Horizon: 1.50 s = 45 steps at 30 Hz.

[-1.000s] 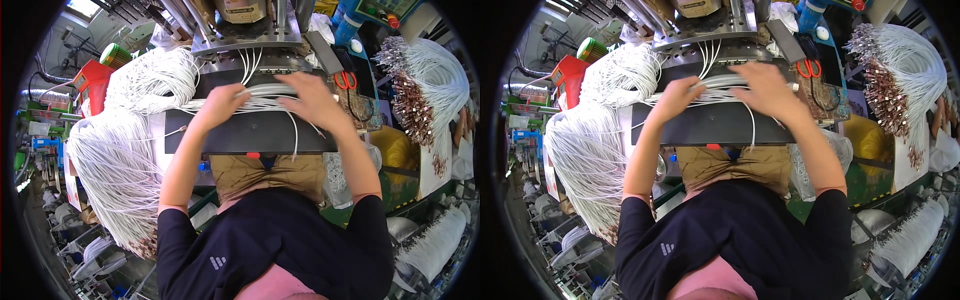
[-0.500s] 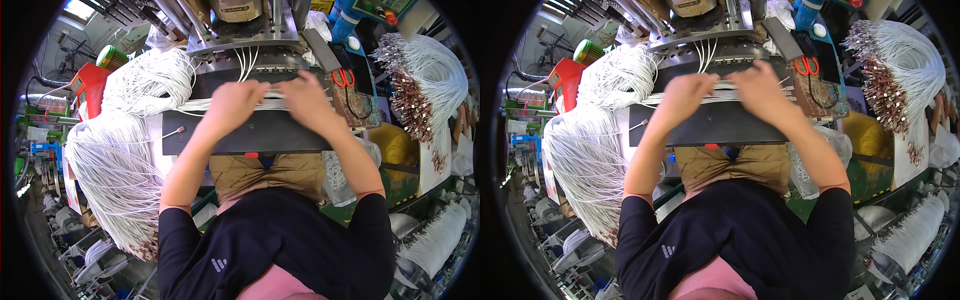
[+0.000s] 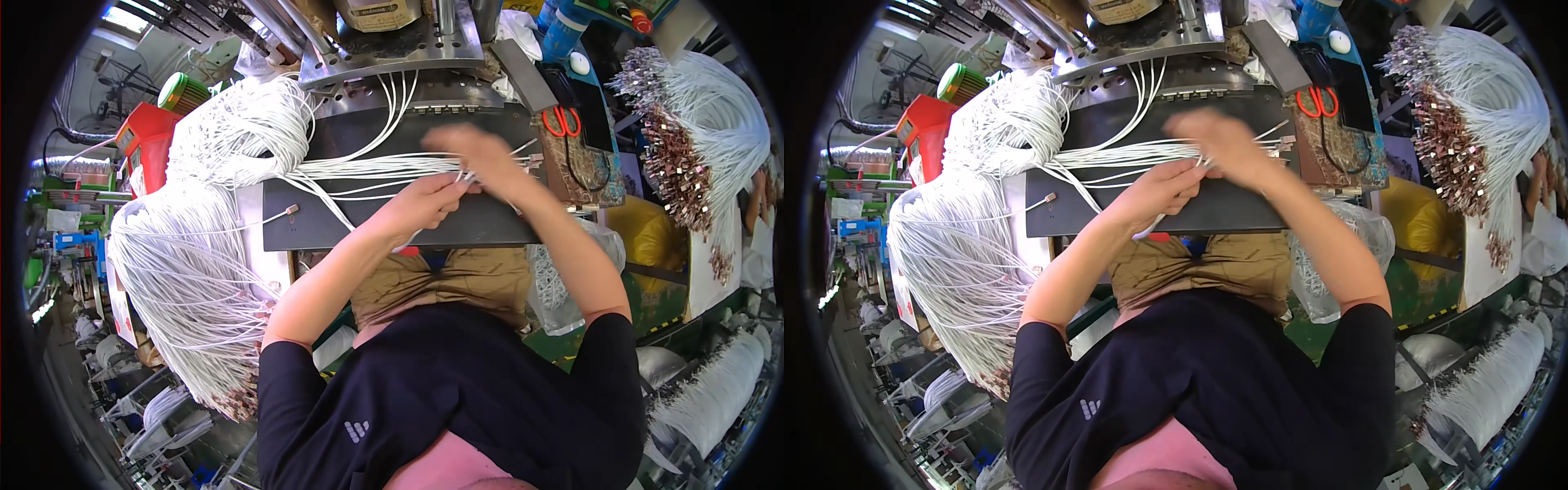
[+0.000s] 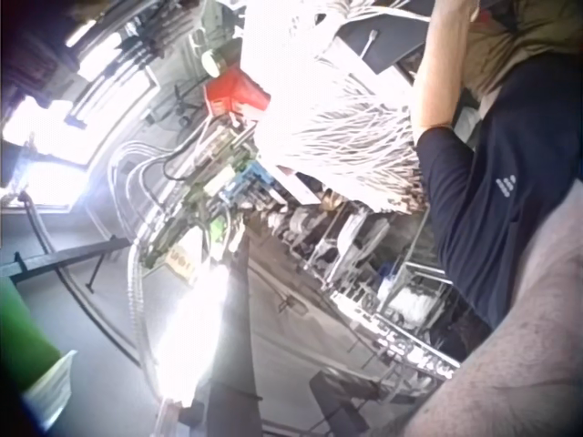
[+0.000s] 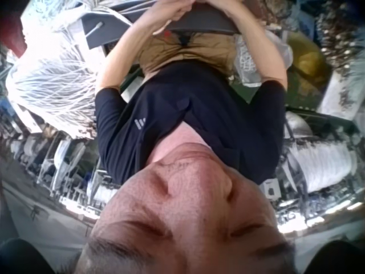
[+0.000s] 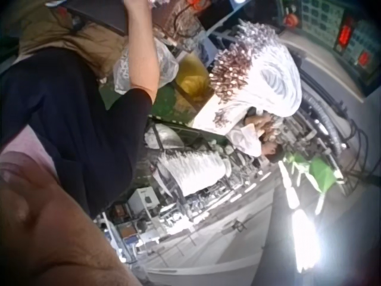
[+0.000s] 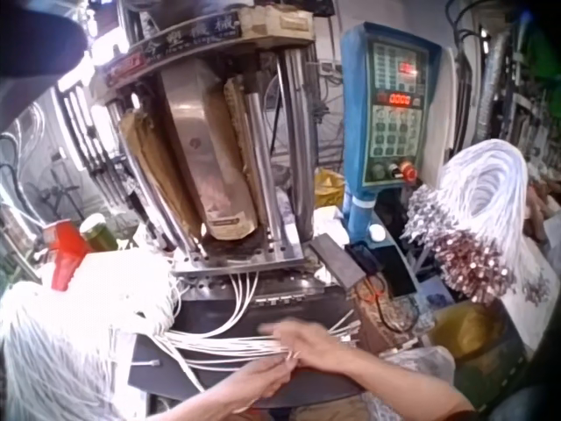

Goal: Organizing and feeding bundles of white wires into a specialized wire-processing machine at a manual assembly station.

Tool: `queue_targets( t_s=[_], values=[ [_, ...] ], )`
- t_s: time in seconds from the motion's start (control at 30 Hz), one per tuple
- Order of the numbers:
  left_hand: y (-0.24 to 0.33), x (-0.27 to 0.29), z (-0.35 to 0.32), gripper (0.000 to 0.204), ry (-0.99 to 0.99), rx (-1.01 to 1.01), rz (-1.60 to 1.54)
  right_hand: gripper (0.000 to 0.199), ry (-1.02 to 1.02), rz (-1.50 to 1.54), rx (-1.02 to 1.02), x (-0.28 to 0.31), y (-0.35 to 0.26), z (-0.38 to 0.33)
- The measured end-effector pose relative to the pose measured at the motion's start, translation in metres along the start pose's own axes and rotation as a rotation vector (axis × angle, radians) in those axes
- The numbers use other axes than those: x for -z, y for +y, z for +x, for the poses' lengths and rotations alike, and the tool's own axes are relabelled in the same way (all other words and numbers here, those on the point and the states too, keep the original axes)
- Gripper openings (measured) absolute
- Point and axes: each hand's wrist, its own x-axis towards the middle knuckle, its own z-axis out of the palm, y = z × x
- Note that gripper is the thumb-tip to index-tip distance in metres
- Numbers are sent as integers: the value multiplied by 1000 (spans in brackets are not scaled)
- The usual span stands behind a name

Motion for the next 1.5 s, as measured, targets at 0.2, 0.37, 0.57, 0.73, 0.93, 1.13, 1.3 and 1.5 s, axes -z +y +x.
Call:
queue_targets(
  t_s=[0.2,0.37,0.57,0.73,0.93,1.13,1.3,1.5],
  values=[
    [6,28,32,31,175,-113,-104,25,-191,-568,-25,28,11,-4],
    [22,60,61,33,307,-129,-270,27,-244,-842,104,17,2,10],
    [22,56,66,35,277,-133,-296,36,-135,-1124,515,23,29,36],
    [22,55,68,32,235,-119,-235,34,10,-661,465,16,55,24],
    [21,47,76,23,251,-28,118,38,-98,170,-574,27,28,36],
    [20,34,80,21,227,-73,257,41,-67,72,-413,16,43,28],
    [21,34,76,20,199,-57,258,39,-46,-69,-309,14,46,23],
    [23,28,73,22,220,-48,238,39,-20,-79,-295,9,34,19]
  ],
)
